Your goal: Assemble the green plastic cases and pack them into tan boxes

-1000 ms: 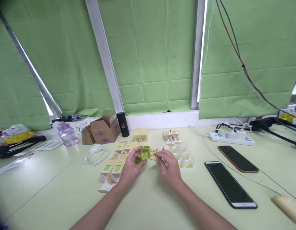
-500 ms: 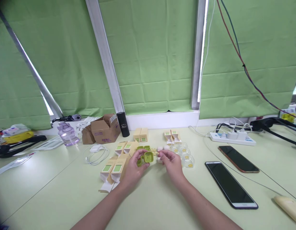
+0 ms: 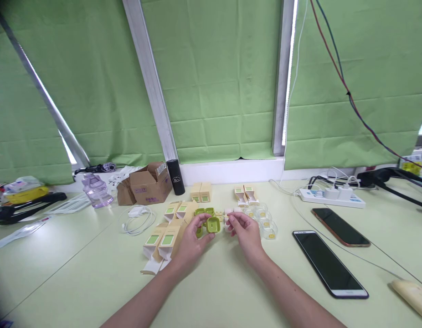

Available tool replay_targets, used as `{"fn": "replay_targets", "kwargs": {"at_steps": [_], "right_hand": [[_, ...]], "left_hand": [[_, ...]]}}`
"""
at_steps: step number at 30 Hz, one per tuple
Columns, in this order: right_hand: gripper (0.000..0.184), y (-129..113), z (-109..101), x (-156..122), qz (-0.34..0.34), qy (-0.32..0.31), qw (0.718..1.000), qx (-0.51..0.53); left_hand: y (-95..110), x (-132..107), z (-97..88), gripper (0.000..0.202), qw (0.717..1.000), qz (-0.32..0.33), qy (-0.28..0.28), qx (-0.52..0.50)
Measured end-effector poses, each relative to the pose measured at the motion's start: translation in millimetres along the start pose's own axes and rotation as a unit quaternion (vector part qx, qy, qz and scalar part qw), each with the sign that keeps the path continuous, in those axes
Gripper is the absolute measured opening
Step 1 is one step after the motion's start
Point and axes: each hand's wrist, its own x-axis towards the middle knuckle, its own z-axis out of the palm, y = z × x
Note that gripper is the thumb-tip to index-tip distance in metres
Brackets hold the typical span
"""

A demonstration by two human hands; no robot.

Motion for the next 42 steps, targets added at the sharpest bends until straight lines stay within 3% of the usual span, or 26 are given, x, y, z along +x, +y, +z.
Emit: {"fn": "replay_targets", "kwargs": {"at_steps": [12, 22, 31, 38, 42], "right_hand": [[0.041, 7.2, 3.4, -10.1, -0.086, -0.057, 0.992, -0.076], [0.02, 0.7, 3.9, -16.2, -0.154, -0.047, 0.973, -0.164], [0.012, 4.5, 3.9, -19.3, -0.262, -0.062, 0.928, -0.256], [0.024, 6.2, 0.3, -17.2, -0.377, -0.083, 0.864, -0.322], [0.025, 6.6, -0.3, -16.7, -0.398, -0.085, 0.849, -0.336]], "left_hand": [[-0.6, -0.5, 0.4, 0.047, 1.0, 0.009, 0.004, -0.012], [1.7, -4.2, 1.1, 0.047, 1.0, 0.016, -0.012, 0.001], [9.7, -5.9, 1.5, 0.048, 0.999, 0.03, -0.022, 0.024], [8.8, -6.5, 1.6, 0.048, 0.999, 0.034, -0.029, 0.027], [8.6, -6.4, 1.5, 0.049, 0.998, 0.039, -0.039, 0.03]]}}
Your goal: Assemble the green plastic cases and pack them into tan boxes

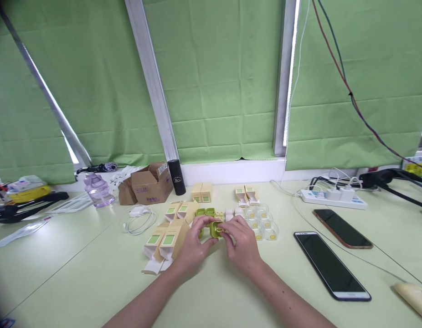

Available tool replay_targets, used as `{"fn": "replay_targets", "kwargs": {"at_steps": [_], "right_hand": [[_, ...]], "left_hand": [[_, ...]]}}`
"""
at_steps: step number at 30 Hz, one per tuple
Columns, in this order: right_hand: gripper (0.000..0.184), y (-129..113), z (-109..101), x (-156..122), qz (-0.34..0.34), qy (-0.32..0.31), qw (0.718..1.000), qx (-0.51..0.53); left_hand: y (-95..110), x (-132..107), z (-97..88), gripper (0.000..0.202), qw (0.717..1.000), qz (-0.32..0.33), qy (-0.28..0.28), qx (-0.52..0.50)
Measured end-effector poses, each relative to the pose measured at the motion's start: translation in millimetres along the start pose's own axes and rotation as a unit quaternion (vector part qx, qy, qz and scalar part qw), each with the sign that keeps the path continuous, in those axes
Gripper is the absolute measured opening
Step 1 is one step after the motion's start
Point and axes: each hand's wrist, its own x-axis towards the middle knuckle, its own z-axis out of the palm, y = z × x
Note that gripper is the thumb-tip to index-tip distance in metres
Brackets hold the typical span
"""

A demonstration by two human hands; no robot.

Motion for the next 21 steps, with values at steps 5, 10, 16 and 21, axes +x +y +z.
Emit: {"fn": "replay_targets", "kwargs": {"at_steps": [5, 10, 16, 21], "right_hand": [[0.024, -0.1, -0.1, 0.5, -0.02, 0.007, 0.999, -0.033], [0.022, -1.8, -2.4, 2.6, -0.058, 0.039, 0.992, -0.104], [0.024, -2.2, -4.2, 3.7, -0.082, 0.025, 0.986, -0.142], [0.024, -3.8, -4.7, 4.8, -0.104, 0.025, 0.984, -0.145]], "left_hand": [[3.2, -1.3, 0.3, 0.049, 1.0, 0.009, -0.006, 0.005], [5.1, -2.6, 0.9, 0.049, 1.0, 0.018, -0.01, 0.018], [4.5, -2.7, 1.0, 0.047, 1.0, 0.021, -0.012, 0.02], [4.0, -3.5, 1.1, 0.049, 1.0, 0.016, -0.015, 0.012]]}}
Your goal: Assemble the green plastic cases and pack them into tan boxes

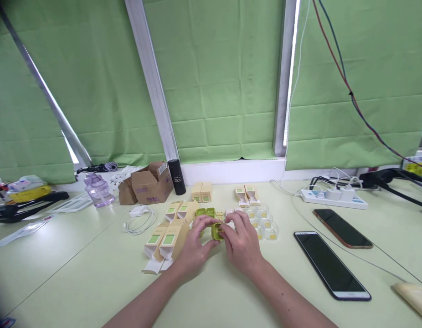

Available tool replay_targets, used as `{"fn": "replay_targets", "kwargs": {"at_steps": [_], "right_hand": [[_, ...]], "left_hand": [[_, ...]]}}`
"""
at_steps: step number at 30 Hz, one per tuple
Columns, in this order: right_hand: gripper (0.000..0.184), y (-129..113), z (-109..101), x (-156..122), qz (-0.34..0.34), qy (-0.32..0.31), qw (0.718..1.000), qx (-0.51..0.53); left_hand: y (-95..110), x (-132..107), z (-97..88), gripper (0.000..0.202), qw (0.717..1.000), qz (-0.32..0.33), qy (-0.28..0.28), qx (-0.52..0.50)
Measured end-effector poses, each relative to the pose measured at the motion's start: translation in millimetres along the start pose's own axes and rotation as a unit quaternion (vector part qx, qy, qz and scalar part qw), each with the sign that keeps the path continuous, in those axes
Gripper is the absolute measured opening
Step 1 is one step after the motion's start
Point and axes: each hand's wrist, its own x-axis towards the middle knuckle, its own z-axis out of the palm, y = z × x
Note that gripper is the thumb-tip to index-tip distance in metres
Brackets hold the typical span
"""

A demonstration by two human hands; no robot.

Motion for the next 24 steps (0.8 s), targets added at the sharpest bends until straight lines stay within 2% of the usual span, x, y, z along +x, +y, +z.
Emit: {"fn": "replay_targets", "kwargs": {"at_steps": [24], "right_hand": [[0.024, -1.4, 1.4, -0.2, -0.01, -0.005, 0.999, 0.035]], "left_hand": [[-1.1, -0.3, -3.9, 0.05, 0.999, 0.006, -0.038, -0.023]]}}
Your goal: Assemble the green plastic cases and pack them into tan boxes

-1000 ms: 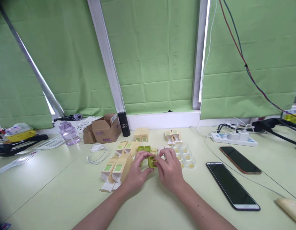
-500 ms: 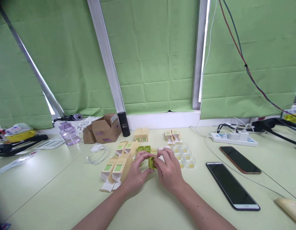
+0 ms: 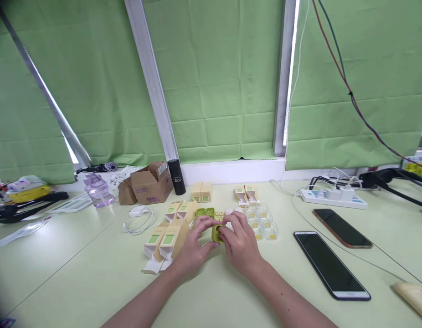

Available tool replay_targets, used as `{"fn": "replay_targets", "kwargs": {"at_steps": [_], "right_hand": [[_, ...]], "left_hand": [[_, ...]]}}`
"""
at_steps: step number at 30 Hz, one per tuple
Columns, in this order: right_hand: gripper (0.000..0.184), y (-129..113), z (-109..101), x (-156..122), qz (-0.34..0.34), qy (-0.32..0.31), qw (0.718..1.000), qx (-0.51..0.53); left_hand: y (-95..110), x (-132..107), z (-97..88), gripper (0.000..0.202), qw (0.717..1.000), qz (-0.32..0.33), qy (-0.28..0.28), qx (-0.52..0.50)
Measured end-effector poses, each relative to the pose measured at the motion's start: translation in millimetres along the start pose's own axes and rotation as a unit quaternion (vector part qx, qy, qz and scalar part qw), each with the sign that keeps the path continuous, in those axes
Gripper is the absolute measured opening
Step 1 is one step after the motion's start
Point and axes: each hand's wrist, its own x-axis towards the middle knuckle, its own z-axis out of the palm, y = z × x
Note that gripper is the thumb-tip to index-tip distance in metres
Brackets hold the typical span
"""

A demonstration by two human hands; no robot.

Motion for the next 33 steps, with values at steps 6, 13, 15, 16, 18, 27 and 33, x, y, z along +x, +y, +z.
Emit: {"fn": "replay_targets", "kwargs": {"at_steps": [6, 13, 15, 16, 18, 27, 33], "right_hand": [[0.024, 2.3, -0.8, -0.1, -0.004, -0.008, 1.0, 0.002], [0.046, 3.5, -10.2, 1.5, -0.009, -0.036, 0.998, 0.041], [0.05, 2.5, -11.2, 1.8, -0.003, -0.042, 0.997, 0.057], [0.052, 1.9, -11.0, 1.7, 0.0, -0.044, 0.997, 0.064], [0.056, 0.9, -9.7, 1.1, 0.004, -0.049, 0.996, 0.074], [0.063, 2.3, -2.7, -6.1, 0.03, -0.068, 0.995, 0.068], [0.066, 5.1, 3.0, -11.3, 0.066, -0.055, 0.993, 0.087]], "left_hand": [[2.9, 0.0, -0.7, 0.047, 1.0, -0.006, 0.002, -0.001], [-1.7, 2.4, -3.2, 0.049, 1.0, 0.016, 0.026, 0.002], [-4.2, 3.0, -4.0, 0.049, 0.999, 0.019, 0.043, 0.015], [-5.3, 3.2, -4.2, 0.049, 0.998, 0.02, 0.052, 0.023], [-7.0, 3.4, -4.1, 0.05, 0.997, 0.025, 0.059, 0.037], [-8.6, 2.8, -2.1, 0.047, 0.997, 0.046, 0.05, 0.041], [-3.4, 1.6, -4.1, 0.046, 0.997, 0.055, 0.041, 0.021]]}}
